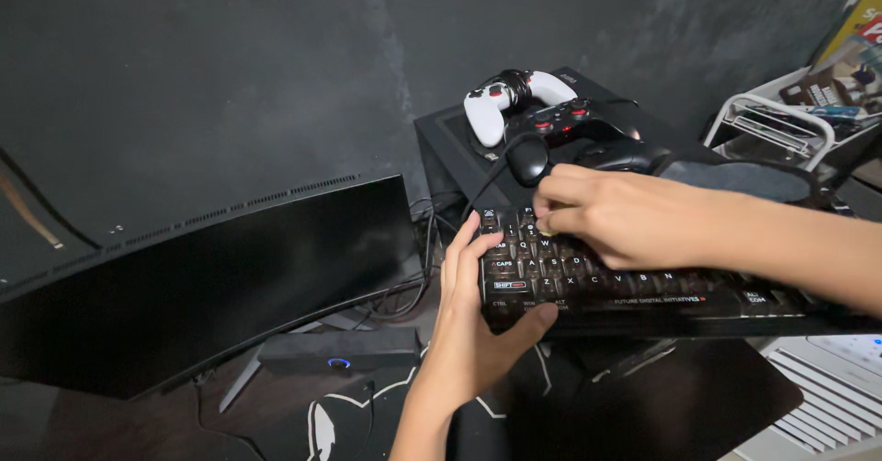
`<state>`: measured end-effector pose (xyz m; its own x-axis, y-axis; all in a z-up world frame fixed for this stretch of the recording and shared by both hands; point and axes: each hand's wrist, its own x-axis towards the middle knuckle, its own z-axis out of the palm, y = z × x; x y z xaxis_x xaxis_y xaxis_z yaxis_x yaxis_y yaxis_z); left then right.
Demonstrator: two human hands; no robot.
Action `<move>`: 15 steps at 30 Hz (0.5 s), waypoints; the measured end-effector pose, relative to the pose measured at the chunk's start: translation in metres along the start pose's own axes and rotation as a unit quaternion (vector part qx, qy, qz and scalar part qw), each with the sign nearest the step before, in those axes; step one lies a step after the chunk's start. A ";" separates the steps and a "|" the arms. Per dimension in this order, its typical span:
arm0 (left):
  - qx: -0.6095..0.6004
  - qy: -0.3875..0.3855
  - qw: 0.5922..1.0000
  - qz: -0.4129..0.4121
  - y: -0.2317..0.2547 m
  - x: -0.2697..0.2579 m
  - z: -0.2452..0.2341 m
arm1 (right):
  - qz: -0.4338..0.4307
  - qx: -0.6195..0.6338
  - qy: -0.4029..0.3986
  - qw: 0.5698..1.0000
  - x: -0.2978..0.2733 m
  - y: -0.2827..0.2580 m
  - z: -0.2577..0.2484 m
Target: The person cleans a computer keyboard using a cloth. The person uses the cloth to wipe the keys and the spaces between them, then uses the cloth to wipe the top surface of a nearby computer tower.
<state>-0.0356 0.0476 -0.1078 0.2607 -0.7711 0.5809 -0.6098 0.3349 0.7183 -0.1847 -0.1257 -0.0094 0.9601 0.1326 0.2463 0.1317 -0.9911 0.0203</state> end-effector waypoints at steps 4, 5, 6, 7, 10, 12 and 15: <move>-0.004 0.003 1.000 -0.001 0.000 0.000 0.001 | 0.022 -0.007 -0.025 0.999 -0.001 -0.003 0.000; -0.003 0.005 1.000 0.001 0.000 -0.001 0.001 | 0.023 -0.006 -0.026 0.999 -0.001 0.000 -0.002; -0.002 0.006 1.000 0.004 0.000 -0.001 0.001 | 0.028 0.049 -0.027 0.998 0.000 0.006 -0.007; -0.002 0.006 1.000 0.004 0.000 -0.001 0.001 | 0.033 0.104 -0.028 0.994 0.000 0.012 -0.012; -0.002 0.010 1.000 0.017 -0.001 0.000 0.001 | 0.027 0.196 0.076 0.977 0.000 0.027 -0.026; -0.010 0.006 1.000 0.009 -0.002 -0.001 0.000 | 0.086 0.183 0.092 0.975 0.001 0.030 -0.030; -0.005 0.011 1.000 0.018 -0.001 -0.001 0.002 | 0.108 0.132 0.114 0.979 0.005 0.025 -0.025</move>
<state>-0.0366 0.0475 -0.1097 0.2540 -0.7467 0.6147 -0.6125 0.3677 0.6998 -0.1825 -0.1500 0.0163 0.8969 -0.1165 0.4267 0.0190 -0.9537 -0.3003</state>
